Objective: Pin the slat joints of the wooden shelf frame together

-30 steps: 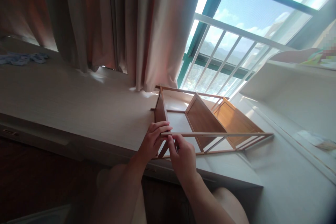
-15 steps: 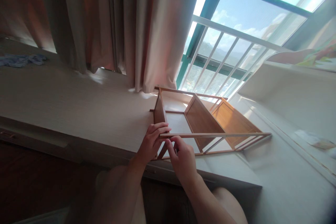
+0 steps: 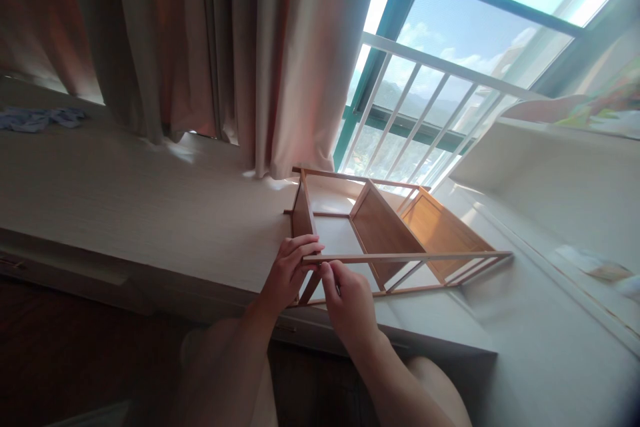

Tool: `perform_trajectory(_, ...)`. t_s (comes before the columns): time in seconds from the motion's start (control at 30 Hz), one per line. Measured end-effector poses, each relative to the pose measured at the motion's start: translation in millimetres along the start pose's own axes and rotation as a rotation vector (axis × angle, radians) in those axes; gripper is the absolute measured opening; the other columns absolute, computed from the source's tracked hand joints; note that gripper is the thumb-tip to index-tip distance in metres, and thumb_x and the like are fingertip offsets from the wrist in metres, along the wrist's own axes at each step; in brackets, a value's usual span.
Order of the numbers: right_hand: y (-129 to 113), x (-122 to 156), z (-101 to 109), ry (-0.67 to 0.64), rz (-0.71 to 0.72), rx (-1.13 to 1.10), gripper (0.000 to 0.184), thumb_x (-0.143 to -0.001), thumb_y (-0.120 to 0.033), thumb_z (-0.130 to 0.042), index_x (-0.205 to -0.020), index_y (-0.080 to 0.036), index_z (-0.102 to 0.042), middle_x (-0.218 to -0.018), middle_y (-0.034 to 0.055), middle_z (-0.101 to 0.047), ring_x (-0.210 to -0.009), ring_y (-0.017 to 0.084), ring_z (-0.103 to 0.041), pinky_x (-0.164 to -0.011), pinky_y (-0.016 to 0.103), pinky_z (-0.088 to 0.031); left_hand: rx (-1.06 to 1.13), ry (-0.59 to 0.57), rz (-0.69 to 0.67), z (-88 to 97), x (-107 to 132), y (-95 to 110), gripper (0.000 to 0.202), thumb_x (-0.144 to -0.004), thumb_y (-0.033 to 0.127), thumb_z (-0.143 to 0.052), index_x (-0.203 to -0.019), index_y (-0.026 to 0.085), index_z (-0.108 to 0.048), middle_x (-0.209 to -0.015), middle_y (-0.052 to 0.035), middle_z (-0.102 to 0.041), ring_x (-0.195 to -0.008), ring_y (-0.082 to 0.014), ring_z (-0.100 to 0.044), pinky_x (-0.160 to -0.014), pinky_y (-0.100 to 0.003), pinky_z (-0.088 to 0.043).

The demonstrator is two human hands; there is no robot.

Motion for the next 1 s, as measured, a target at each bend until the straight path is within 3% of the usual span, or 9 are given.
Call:
perform_trajectory(0.13,3,3,4,0.045,-0.006,-0.003,0.028,-0.096,-0.041,-0.049,-0.087,-0.020,-0.064,-0.052,-0.0052,-0.047,-0.048,0.011,-0.040,-0.055,0.025,-0.023,-0.005,0.001,-0.001,0.4,0,1,0.032,-0.094,0.027,-0.057,-0.125,0.027,-0.059,-0.132,-0.0065,-0.056,-0.121,-0.0216,-0.050,-0.106,-0.040,-0.040)
perform_trajectory(0.33,-5,-3,1,0.047,0.006,0.037,0.027,-0.097,-0.036,-0.046,-0.085,-0.020,-0.064,-0.056,-0.0022,-0.054,-0.052,0.012,-0.045,-0.056,0.025,-0.024,-0.010,-0.003,0.007,-0.8,1,-3,0.031,-0.095,0.026,-0.055,-0.125,0.027,-0.059,-0.133,-0.0062,-0.055,-0.123,-0.0212,-0.049,-0.107,-0.040,-0.039)
perform_trajectory(0.47,1,-4,4,0.025,0.001,-0.021,0.037,-0.100,-0.037,-0.040,-0.078,-0.019,-0.063,-0.061,0.0010,-0.059,-0.056,0.013,-0.049,-0.058,0.026,-0.027,-0.018,-0.001,-0.010,-0.5,1,-2,0.030,-0.095,0.030,-0.053,-0.125,0.027,-0.059,-0.132,-0.0061,-0.055,-0.122,-0.0213,-0.050,-0.107,-0.040,-0.039)
perform_trajectory(0.57,31,5,16,0.041,-0.040,-0.207,0.040,-0.102,-0.041,-0.034,-0.086,-0.020,-0.064,-0.061,-0.0005,-0.055,-0.057,0.014,-0.049,-0.058,0.025,-0.032,-0.023,-0.002,-0.005,0.3,0,-1,0.030,-0.095,0.030,-0.054,-0.125,0.028,-0.059,-0.133,-0.0055,-0.055,-0.123,-0.0211,-0.050,-0.107,-0.040,-0.039)
perform_trajectory(0.63,68,14,36,0.170,-0.139,-0.306,0.038,-0.102,-0.043,-0.032,-0.099,-0.020,-0.063,-0.065,-0.0010,-0.055,-0.058,0.014,-0.049,-0.058,0.026,-0.037,-0.028,0.000,0.004,1.3,0,-2,0.030,-0.095,0.028,-0.055,-0.125,0.029,-0.058,-0.133,-0.0045,-0.055,-0.123,-0.0205,-0.050,-0.107,-0.040,-0.039)
perform_trajectory(0.73,123,29,80,0.473,-0.216,-0.293,0.037,-0.100,-0.043,-0.035,-0.115,-0.018,-0.058,-0.102,0.0080,-0.063,-0.092,0.020,-0.059,-0.084,0.034,-0.047,-0.042,-0.002,0.006,1.9,1,-2,0.030,-0.095,0.027,-0.054,-0.125,0.030,-0.058,-0.133,-0.0035,-0.054,-0.123,-0.0203,-0.050,-0.107,-0.039,-0.039)
perform_trajectory(0.8,147,34,106,0.613,-0.216,-0.185,0.041,-0.099,-0.041,-0.036,-0.127,-0.017,-0.054,-0.126,0.0129,-0.057,-0.120,0.024,-0.051,-0.104,0.043,-0.038,-0.066,0.009,0.002,2.7,2,-4,0.030,-0.096,0.028,-0.051,-0.126,0.030,-0.057,-0.133,-0.0035,-0.055,-0.123,-0.0204,-0.050,-0.107,-0.039,-0.039)
perform_trajectory(0.87,163,29,118,0.624,-0.209,-0.126,0.049,-0.098,-0.039,-0.033,-0.138,-0.014,-0.047,-0.144,0.0151,-0.046,-0.137,0.025,-0.037,-0.115,0.048,-0.027,-0.097,0.025,0.008,3.4,3,-7,0.030,-0.097,0.029,-0.049,-0.125,0.029,-0.057,-0.133,-0.0039,-0.054,-0.123,-0.0213,-0.050,-0.108,-0.040,-0.038)
perform_trajectory(1.0,185,9,109,0.488,-0.262,-0.170,0.057,-0.097,-0.034,-0.030,-0.148,-0.007,-0.039,-0.157,0.0153,-0.030,-0.150,0.025,-0.015,-0.122,0.050,-0.016,-0.149,0.052,0.005,5.2,2,-12,0.029,-0.096,0.034,-0.048,-0.122,0.027,-0.059,-0.131,-0.0047,-0.056,-0.121,-0.0233,-0.052,-0.107,-0.042,-0.040)
Point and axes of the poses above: each hand's wrist, its own x-axis away from the middle knuckle, its own z-axis out of the back of the hand, y = z × x, the point moved 9 cm from there along -x, towards the middle knuckle
